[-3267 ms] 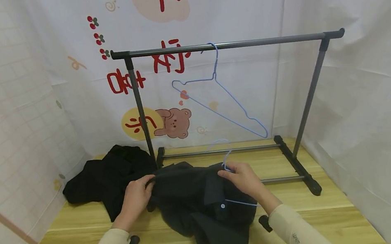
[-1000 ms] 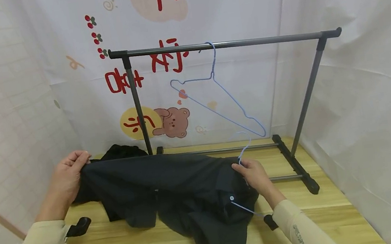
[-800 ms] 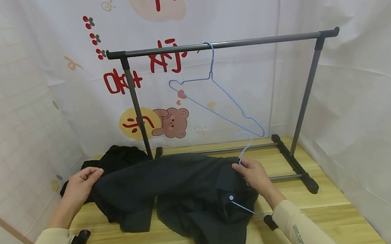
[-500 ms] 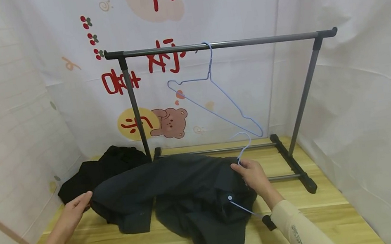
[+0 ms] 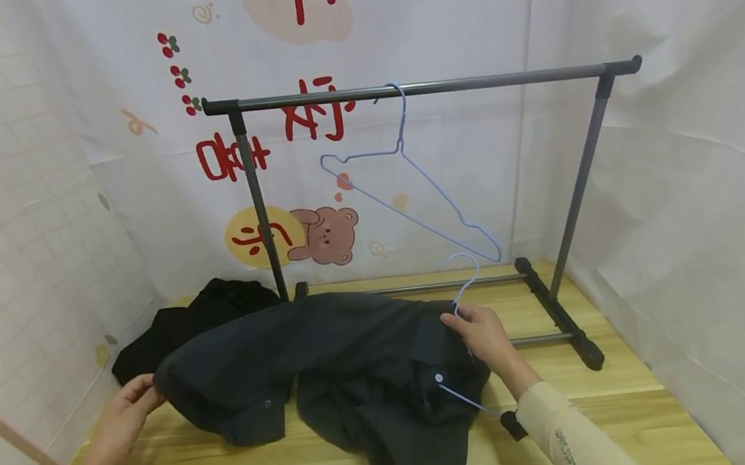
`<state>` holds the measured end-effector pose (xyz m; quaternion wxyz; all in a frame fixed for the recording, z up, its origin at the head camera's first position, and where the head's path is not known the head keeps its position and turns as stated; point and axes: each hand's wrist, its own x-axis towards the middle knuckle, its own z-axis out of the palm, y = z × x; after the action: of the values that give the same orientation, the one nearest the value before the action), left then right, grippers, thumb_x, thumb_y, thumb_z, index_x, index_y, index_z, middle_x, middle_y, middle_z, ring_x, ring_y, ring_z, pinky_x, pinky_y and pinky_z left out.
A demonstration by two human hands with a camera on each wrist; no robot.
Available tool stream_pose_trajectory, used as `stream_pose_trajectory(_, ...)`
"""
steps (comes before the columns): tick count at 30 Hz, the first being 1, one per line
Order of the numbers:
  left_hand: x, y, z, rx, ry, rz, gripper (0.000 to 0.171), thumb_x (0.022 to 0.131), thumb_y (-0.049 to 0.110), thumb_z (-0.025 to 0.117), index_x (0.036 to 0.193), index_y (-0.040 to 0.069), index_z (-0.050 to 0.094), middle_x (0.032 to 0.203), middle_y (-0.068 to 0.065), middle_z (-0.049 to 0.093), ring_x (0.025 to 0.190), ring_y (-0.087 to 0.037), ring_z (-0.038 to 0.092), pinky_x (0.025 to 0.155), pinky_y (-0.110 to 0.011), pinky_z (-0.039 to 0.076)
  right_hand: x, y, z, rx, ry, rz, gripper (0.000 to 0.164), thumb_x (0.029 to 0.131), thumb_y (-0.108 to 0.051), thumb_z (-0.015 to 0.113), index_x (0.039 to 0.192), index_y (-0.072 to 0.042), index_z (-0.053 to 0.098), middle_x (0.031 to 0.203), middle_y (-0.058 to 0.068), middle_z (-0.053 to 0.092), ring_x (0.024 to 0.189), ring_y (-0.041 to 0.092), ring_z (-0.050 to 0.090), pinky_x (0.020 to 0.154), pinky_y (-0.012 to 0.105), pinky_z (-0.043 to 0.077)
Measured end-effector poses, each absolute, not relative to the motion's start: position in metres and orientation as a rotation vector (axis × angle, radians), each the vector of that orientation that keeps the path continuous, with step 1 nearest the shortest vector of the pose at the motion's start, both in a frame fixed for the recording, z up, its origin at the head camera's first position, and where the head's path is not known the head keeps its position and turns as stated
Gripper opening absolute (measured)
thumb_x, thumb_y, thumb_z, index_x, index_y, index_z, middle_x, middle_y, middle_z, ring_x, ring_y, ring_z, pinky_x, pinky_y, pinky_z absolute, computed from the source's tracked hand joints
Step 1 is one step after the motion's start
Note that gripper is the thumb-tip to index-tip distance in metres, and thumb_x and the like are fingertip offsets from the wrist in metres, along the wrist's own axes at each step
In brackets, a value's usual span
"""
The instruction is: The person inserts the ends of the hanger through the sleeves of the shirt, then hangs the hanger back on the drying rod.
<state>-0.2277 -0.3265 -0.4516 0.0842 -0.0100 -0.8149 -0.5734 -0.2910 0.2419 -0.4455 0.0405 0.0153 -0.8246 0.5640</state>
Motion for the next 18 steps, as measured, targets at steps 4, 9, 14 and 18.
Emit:
stream_pose_trajectory(4,-0.233,-0.331,-0.421,-0.135,-1.946,-2.161,0.021,0.104,0.007,0.05,0.091,0.013,0.067,0.082,0.012,0.063,0.078,0.0,0.059,0.073,-0.015,0.046,-0.291,0.244,-0.447,0.023,-2.52,1.702,0.039,0.097,-0.031,0.066,0.075,-0.001,0.055,0.067,0.001,0.048,0.064,0.018,0.047,0.058,0.028,0.041)
stream_pose_trajectory(9,-0.234,-0.344,-0.381,-0.132,-1.781,-2.245,0.019,0.101,0.01,0.057,0.087,0.014,0.069,0.076,0.005,0.062,0.067,-0.007,0.058,0.06,-0.018,0.047,-0.292,0.247,-0.449,0.032,-2.516,1.708,0.041,0.097,-0.03,0.066,0.073,-0.001,0.051,0.066,0.001,0.043,0.064,0.019,0.045,0.058,0.029,0.039)
stream_pose_trajectory(14,-0.233,-0.36,-0.369,-0.042,-2.438,-1.519,0.022,0.098,0.031,0.064,0.096,0.01,0.067,0.075,0.003,0.062,0.062,-0.011,0.055,0.054,-0.024,0.045,-0.292,0.247,-0.448,0.019,-2.501,1.714,0.039,0.097,-0.031,0.066,0.075,-0.001,0.054,0.067,0.0,0.047,0.065,0.018,0.046,0.058,0.028,0.04)
stream_pose_trajectory(18,-0.234,-0.373,-0.39,-0.107,-2.83,-0.949,0.031,0.099,0.034,0.062,0.102,0.004,0.067,0.084,-0.002,0.061,0.07,-0.015,0.05,0.06,-0.028,0.041,-0.291,0.248,-0.448,-0.005,-2.49,1.725,0.039,0.097,-0.03,0.067,0.074,-0.002,0.053,0.065,-0.001,0.045,0.062,0.017,0.046,0.056,0.028,0.039)
